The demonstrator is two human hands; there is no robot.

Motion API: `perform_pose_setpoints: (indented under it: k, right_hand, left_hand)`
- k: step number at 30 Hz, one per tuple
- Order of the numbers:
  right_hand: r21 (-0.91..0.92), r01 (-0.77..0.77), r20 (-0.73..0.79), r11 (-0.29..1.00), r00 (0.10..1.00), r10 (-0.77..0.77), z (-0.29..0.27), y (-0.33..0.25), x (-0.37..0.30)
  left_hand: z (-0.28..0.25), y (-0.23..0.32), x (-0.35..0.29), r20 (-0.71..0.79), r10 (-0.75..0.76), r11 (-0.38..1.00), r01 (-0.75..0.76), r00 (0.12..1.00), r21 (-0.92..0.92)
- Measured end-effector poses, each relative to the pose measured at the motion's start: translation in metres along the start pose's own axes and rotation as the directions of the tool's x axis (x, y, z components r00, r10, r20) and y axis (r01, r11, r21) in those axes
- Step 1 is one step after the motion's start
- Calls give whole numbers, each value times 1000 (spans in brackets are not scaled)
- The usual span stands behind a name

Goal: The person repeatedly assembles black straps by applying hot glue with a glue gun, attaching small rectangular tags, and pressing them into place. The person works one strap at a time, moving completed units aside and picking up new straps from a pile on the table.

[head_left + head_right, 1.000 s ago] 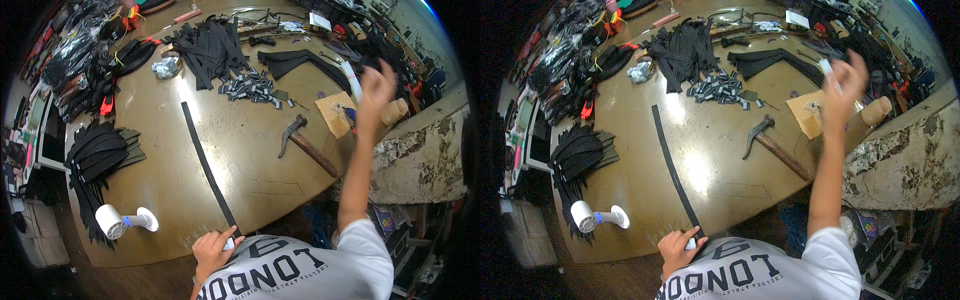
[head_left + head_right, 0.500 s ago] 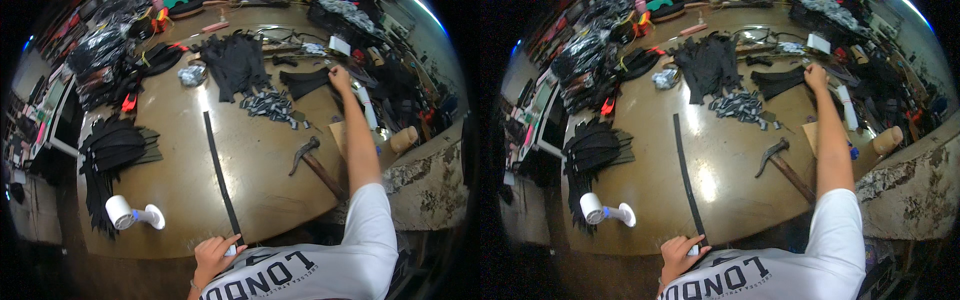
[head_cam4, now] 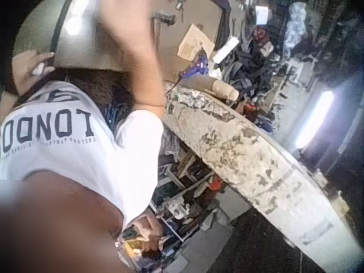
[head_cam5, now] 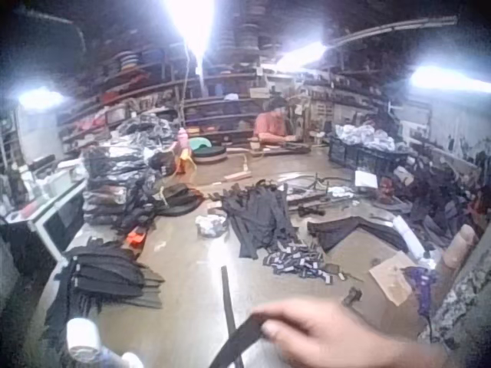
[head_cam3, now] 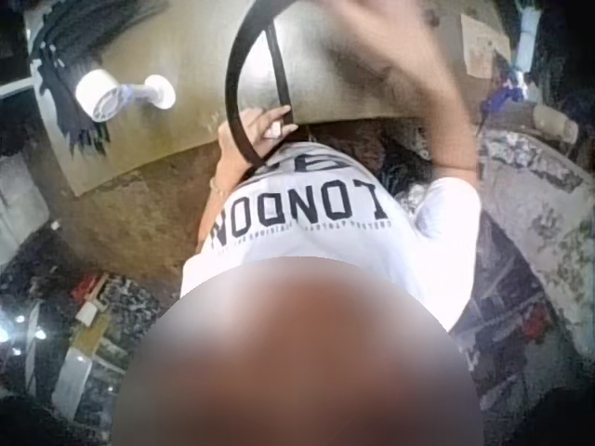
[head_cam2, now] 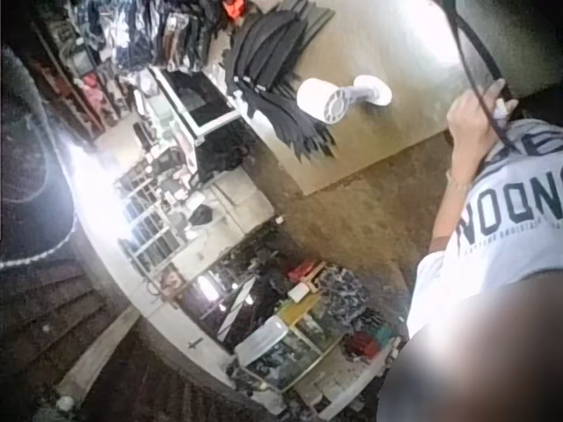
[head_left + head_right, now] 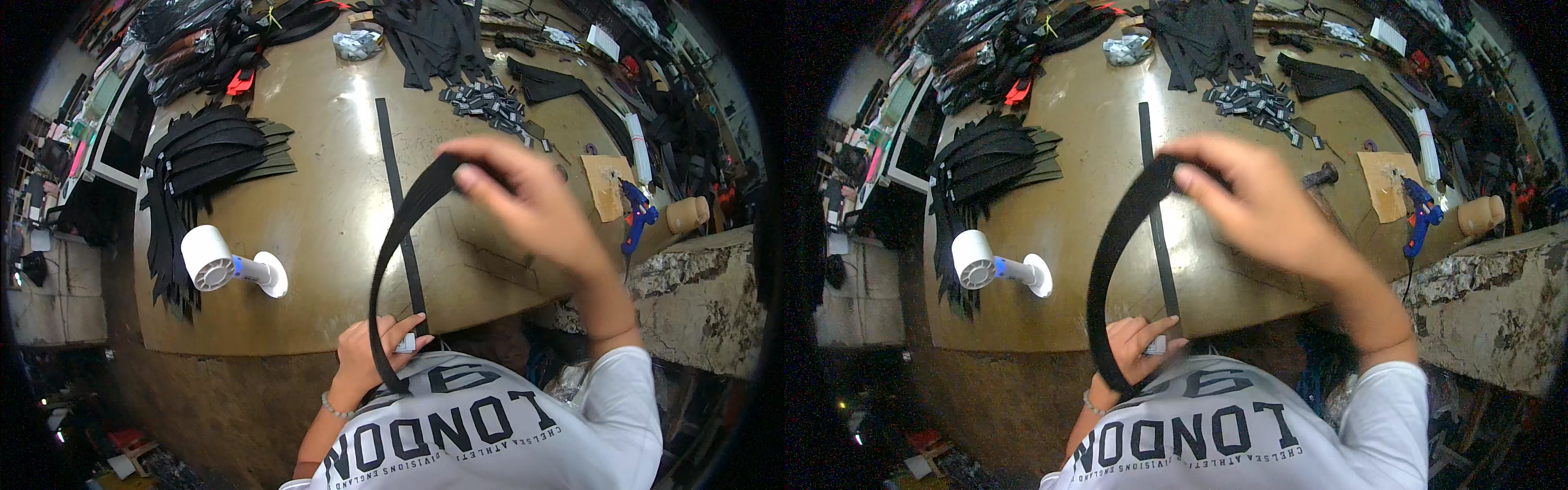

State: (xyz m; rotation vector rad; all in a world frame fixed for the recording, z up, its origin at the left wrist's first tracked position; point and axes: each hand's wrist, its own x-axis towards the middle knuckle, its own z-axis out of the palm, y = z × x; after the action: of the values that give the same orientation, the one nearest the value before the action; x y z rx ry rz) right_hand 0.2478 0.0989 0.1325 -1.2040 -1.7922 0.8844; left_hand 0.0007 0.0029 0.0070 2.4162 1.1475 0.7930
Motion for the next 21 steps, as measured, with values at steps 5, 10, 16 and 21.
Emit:
perform_pose_setpoints:
  k: [5,10,16,21]
  right_hand:
    - [-59,-269,-125,961,957,260,85,42,-23]
    - [-335,-41,-208,941,978,-31,105,68,-37]
    - [-339,-17,-207,941,977,-57,109,77,-38]
    - [-394,-33,-210,918,976,-55,111,73,-35]
  left_hand:
    - [-1,3,0,-63,32,999,-31,998,22]
    - [-6,3,2,-16,27,1000,-27,1000,10]
    - [-4,4,4,-48,35,999,-35,998,9]
    - [-4,4,4,-42,23,1000,-23,999,-1]
